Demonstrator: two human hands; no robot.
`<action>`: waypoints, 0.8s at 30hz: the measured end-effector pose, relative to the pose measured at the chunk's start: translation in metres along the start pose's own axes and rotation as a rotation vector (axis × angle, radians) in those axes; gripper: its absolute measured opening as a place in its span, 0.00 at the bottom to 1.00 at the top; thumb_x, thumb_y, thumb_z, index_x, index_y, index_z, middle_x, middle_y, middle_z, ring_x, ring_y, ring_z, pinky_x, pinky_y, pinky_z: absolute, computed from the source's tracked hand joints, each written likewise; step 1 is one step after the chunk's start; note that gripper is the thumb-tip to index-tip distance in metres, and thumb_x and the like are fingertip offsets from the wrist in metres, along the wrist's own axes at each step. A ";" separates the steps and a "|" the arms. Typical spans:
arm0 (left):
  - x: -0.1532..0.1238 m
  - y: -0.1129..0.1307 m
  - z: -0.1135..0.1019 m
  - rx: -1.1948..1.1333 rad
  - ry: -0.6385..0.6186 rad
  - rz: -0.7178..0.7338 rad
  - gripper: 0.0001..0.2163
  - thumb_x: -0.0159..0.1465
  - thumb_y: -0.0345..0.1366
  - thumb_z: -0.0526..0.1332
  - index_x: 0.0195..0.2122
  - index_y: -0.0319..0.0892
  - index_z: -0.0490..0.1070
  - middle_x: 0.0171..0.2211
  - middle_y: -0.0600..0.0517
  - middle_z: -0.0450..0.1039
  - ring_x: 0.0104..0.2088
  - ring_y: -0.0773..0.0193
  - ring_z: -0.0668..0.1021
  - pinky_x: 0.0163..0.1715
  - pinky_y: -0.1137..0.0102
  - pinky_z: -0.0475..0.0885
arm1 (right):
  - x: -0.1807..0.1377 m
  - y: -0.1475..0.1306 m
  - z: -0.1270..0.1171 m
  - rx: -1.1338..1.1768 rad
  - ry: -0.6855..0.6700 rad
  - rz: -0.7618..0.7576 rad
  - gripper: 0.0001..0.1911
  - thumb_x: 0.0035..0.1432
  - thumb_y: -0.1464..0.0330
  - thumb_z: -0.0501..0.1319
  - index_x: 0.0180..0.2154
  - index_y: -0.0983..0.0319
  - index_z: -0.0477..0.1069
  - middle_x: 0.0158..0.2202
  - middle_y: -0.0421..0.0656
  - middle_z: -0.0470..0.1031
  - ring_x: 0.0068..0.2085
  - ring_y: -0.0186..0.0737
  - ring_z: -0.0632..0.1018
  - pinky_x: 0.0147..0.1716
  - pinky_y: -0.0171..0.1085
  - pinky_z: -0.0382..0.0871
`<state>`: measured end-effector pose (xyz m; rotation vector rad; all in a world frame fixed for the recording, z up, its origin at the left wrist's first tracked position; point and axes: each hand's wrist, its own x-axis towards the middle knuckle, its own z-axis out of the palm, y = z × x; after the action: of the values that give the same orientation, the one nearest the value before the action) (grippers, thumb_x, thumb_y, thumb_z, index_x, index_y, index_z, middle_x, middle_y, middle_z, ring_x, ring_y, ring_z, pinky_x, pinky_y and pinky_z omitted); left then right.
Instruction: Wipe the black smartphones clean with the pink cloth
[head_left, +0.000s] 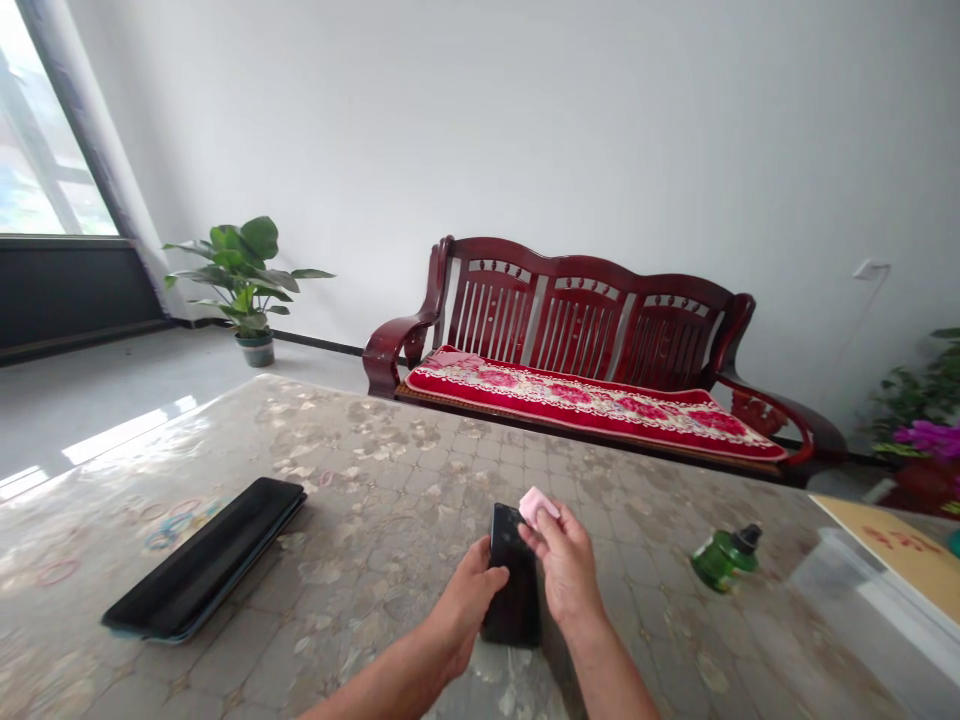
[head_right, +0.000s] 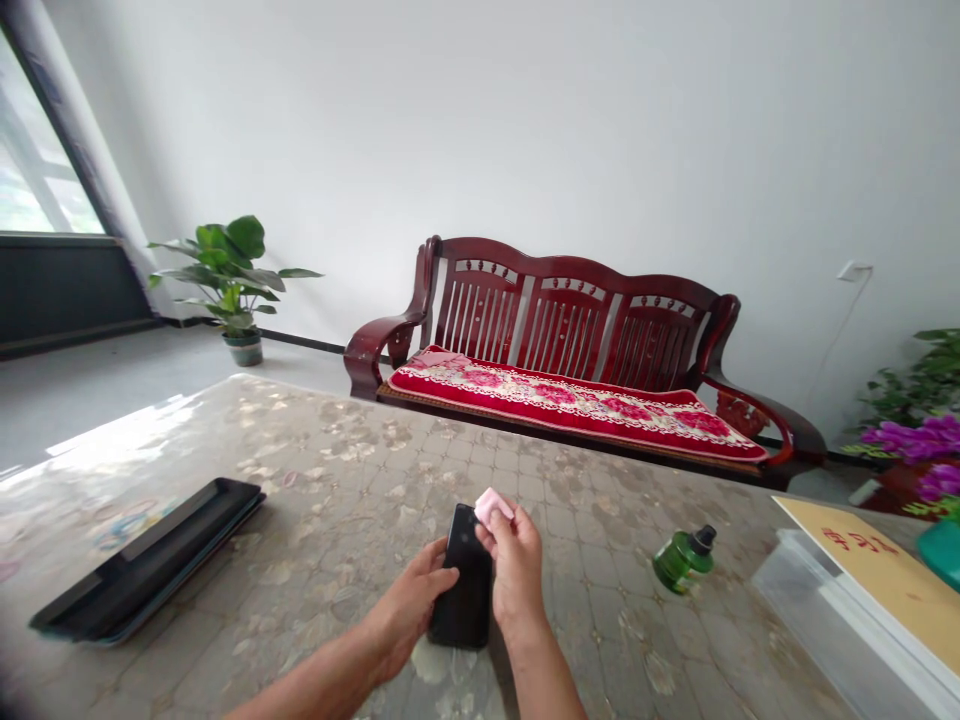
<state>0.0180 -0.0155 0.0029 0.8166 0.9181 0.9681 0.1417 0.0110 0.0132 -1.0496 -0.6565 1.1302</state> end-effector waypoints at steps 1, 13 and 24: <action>0.001 0.000 -0.002 0.022 -0.022 0.015 0.23 0.54 0.29 0.56 0.53 0.38 0.65 0.47 0.46 0.75 0.49 0.57 0.76 0.50 0.64 0.69 | 0.005 0.004 -0.005 -0.054 0.047 -0.054 0.25 0.42 0.55 0.71 0.40 0.63 0.76 0.37 0.43 0.79 0.40 0.41 0.78 0.40 0.38 0.74; -0.001 -0.014 -0.006 0.655 -0.033 0.096 0.32 0.54 0.32 0.58 0.63 0.37 0.60 0.61 0.44 0.61 0.61 0.54 0.66 0.59 0.67 0.62 | 0.020 0.020 -0.035 -0.200 0.110 -0.123 0.24 0.44 0.54 0.68 0.39 0.63 0.76 0.34 0.42 0.79 0.35 0.41 0.78 0.35 0.36 0.72; -0.014 -0.025 -0.020 0.952 -0.129 0.255 0.42 0.46 0.22 0.58 0.66 0.39 0.55 0.68 0.38 0.47 0.68 0.46 0.52 0.65 0.55 0.51 | 0.023 0.013 -0.043 -0.588 0.059 -0.239 0.19 0.49 0.56 0.64 0.38 0.61 0.78 0.36 0.45 0.77 0.32 0.43 0.77 0.23 0.35 0.72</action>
<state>0.0042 -0.0336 -0.0229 1.8102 1.1837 0.6462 0.1807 0.0190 -0.0173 -1.4463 -1.0732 0.7041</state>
